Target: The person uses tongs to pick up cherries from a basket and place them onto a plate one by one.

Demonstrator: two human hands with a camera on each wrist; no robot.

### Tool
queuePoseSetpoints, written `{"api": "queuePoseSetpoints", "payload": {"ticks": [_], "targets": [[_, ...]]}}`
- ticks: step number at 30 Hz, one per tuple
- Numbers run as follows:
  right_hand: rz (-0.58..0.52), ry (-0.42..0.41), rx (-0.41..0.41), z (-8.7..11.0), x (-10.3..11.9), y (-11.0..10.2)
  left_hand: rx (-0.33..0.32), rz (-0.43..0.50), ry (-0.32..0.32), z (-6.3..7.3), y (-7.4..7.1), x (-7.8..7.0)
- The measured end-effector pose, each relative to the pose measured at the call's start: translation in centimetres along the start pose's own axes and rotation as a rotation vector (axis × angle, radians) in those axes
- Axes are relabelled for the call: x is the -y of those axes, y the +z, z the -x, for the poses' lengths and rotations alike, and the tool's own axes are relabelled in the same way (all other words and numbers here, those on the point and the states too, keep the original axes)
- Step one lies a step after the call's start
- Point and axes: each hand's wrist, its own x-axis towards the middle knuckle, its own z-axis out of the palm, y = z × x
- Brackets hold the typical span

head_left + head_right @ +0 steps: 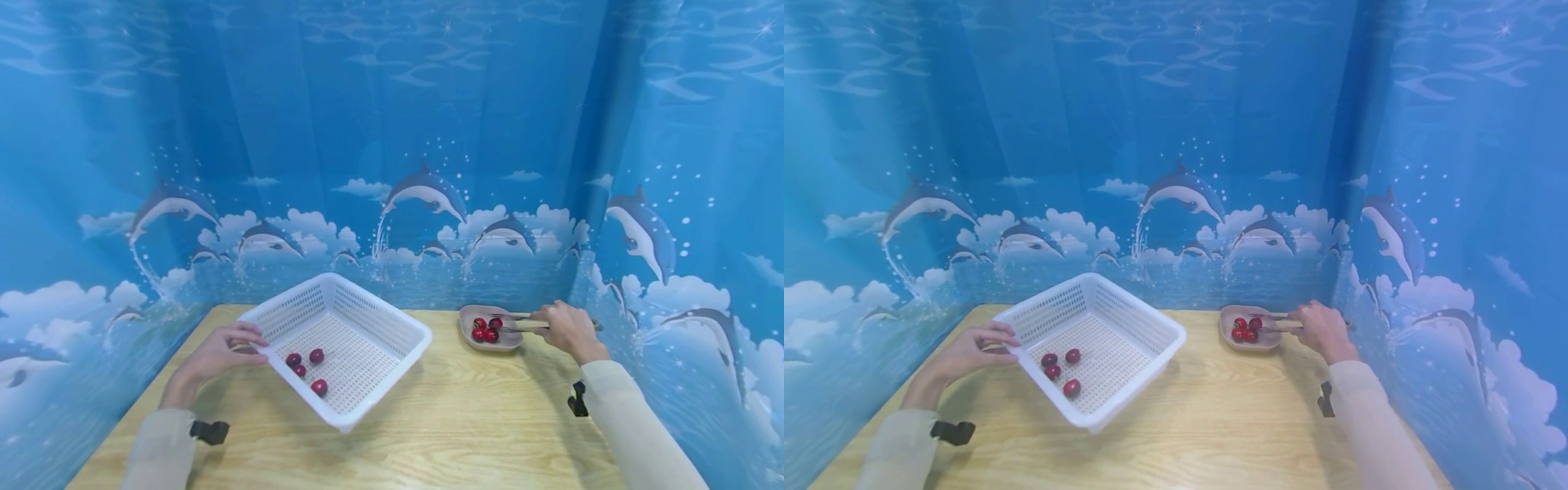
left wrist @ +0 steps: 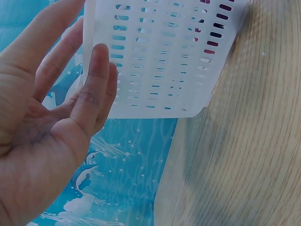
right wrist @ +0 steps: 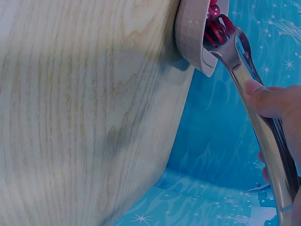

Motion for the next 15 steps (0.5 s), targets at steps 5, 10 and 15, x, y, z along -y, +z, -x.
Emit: {"api": "queuePoseSetpoints", "payload": {"ticks": [5,10,15], "targets": [[0.02,0.009,-0.001,0.1,0.0,-0.2,-0.006,-0.007,0.006,0.0,0.1,0.1],[0.046,-0.016,-0.044,-0.3,0.5,-0.8,-0.007,-0.025,0.001,0.0,0.0,-0.1],[0.048,-0.08,-0.127,-1.1,1.7,-1.6,-0.005,-0.033,-0.013,0.0,0.1,-0.2]]}}
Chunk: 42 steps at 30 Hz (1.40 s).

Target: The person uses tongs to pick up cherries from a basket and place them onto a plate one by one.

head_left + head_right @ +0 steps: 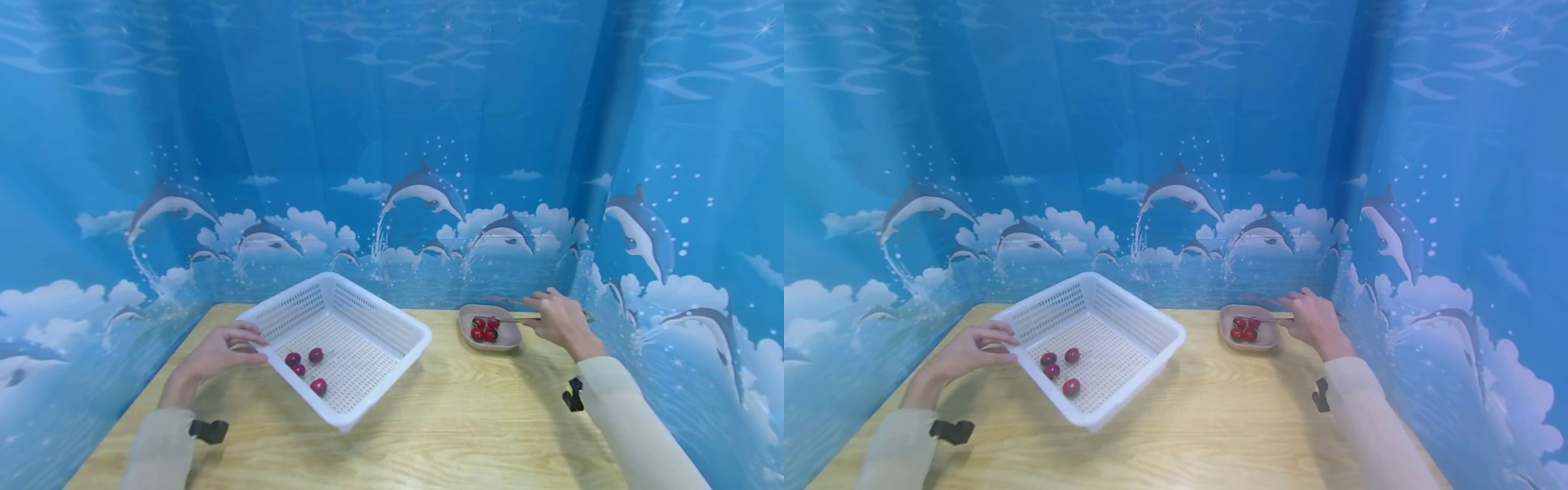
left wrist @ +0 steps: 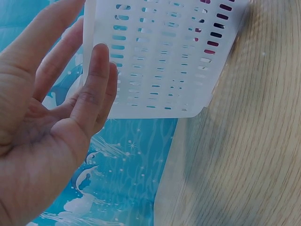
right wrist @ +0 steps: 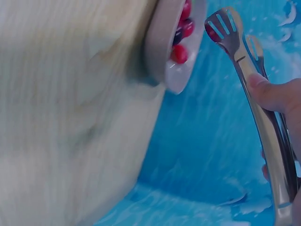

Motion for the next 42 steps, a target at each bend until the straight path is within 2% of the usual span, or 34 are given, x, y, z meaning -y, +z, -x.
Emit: {"api": "queuePoseSetpoints", "payload": {"ticks": [8,17,22,30,42], "targets": [[-0.045,-0.109,-0.184,-2.5,2.8,-1.3,0.0,-0.005,-0.005,0.0,0.0,0.2],[-0.09,-0.214,-0.293,-4.4,6.4,-3.2,-0.001,-0.01,-0.022,-0.1,0.0,-0.3],[-0.152,-0.272,-0.286,-5.3,8.3,-4.3,-0.001,-0.016,-0.039,-0.1,0.0,-0.5],[-0.249,-0.374,-0.226,-6.3,11.2,-5.8,-0.003,-0.027,-0.043,-0.2,0.0,-0.3],[-0.26,-0.486,-0.204,-8.0,14.8,-7.4,-0.002,-0.009,-0.011,-0.1,-0.1,0.0]]}}
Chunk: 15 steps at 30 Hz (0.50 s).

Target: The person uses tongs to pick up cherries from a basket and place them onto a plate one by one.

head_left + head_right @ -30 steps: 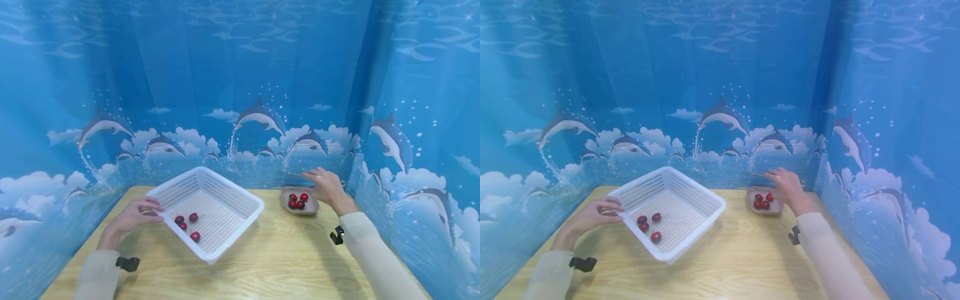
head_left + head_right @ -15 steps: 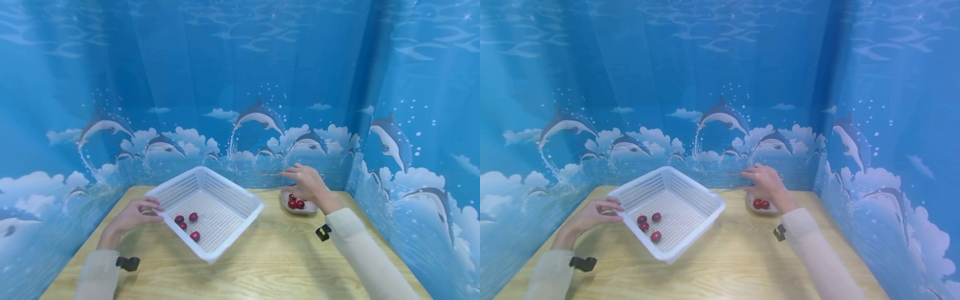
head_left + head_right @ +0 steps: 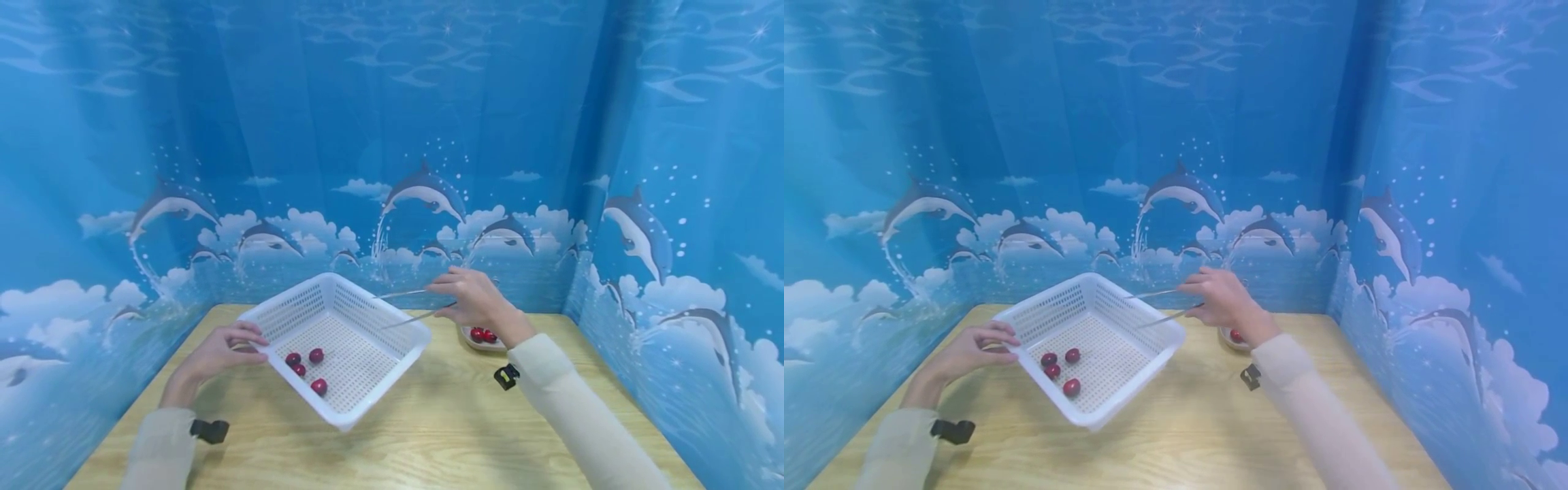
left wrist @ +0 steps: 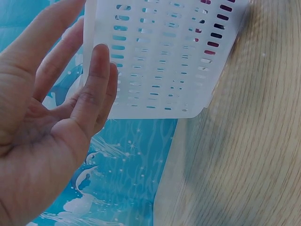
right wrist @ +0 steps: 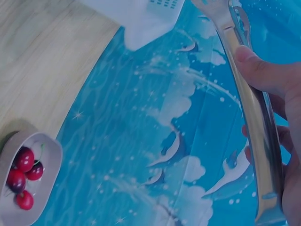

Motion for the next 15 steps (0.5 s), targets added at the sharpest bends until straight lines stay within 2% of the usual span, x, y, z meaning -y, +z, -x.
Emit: {"api": "queuePoseSetpoints", "payload": {"ticks": [10,15], "targets": [[-0.031,-0.109,-0.004,-2.2,2.0,1.1,0.0,0.006,-0.018,-0.1,0.0,0.1],[-0.042,-0.157,0.037,-3.3,3.1,1.9,-0.002,0.02,-0.02,0.0,0.1,0.0]]}}
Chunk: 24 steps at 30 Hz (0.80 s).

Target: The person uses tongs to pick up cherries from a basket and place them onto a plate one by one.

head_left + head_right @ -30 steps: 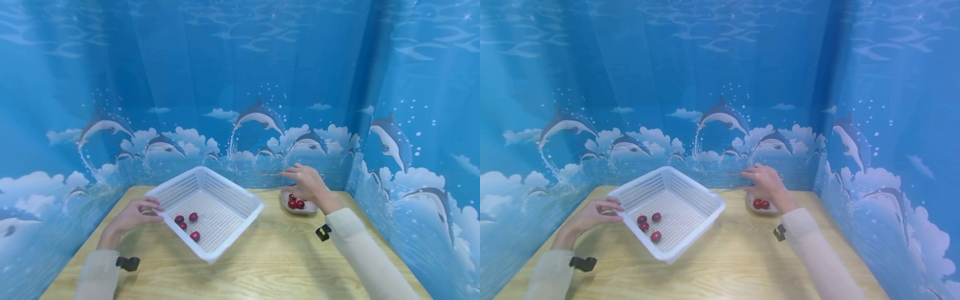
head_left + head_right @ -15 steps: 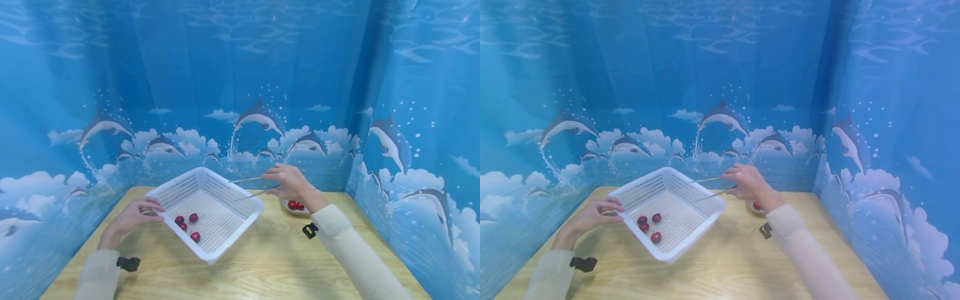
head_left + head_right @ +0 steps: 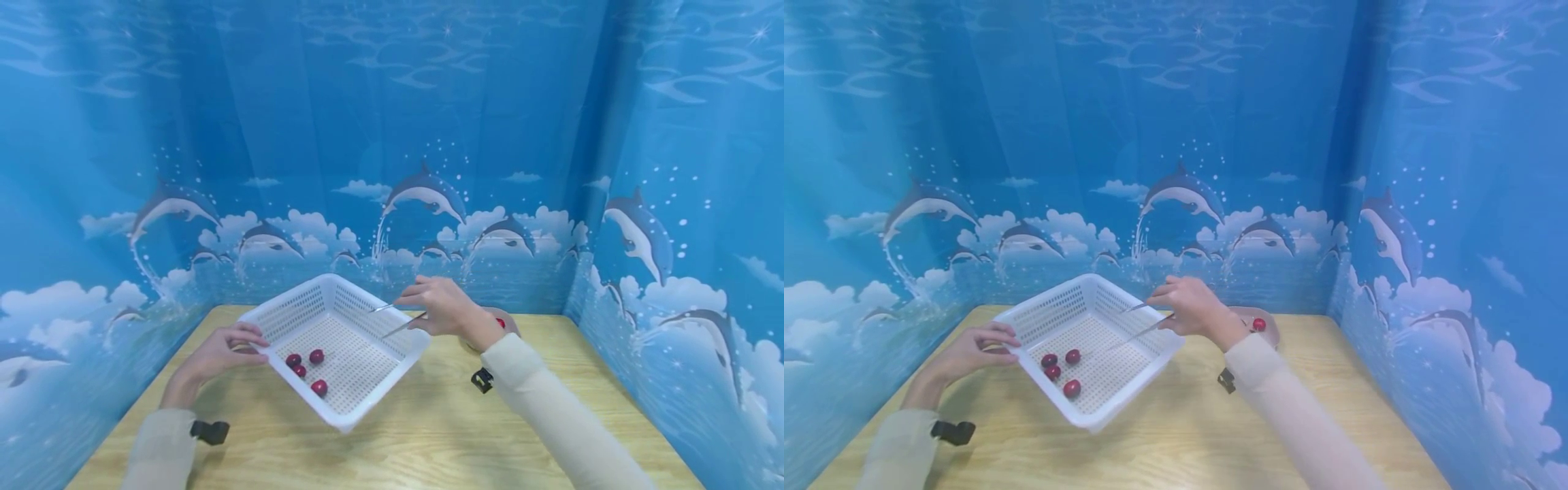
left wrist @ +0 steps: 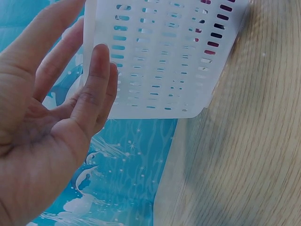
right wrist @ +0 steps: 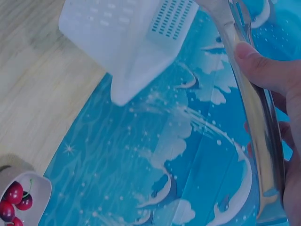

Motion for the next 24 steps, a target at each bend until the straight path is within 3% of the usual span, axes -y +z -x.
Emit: {"api": "queuePoseSetpoints", "payload": {"ticks": [5,16,24], "targets": [[0.011,0.02,0.095,-1.1,0.9,0.7,0.006,0.026,0.017,0.1,0.1,0.0],[0.035,0.08,0.26,-4.7,2.0,1.4,-0.004,-0.01,0.008,0.0,-0.1,0.4],[0.059,0.029,0.3,-7.2,2.4,2.4,-0.007,-0.016,0.009,0.0,-0.2,0.5]]}}
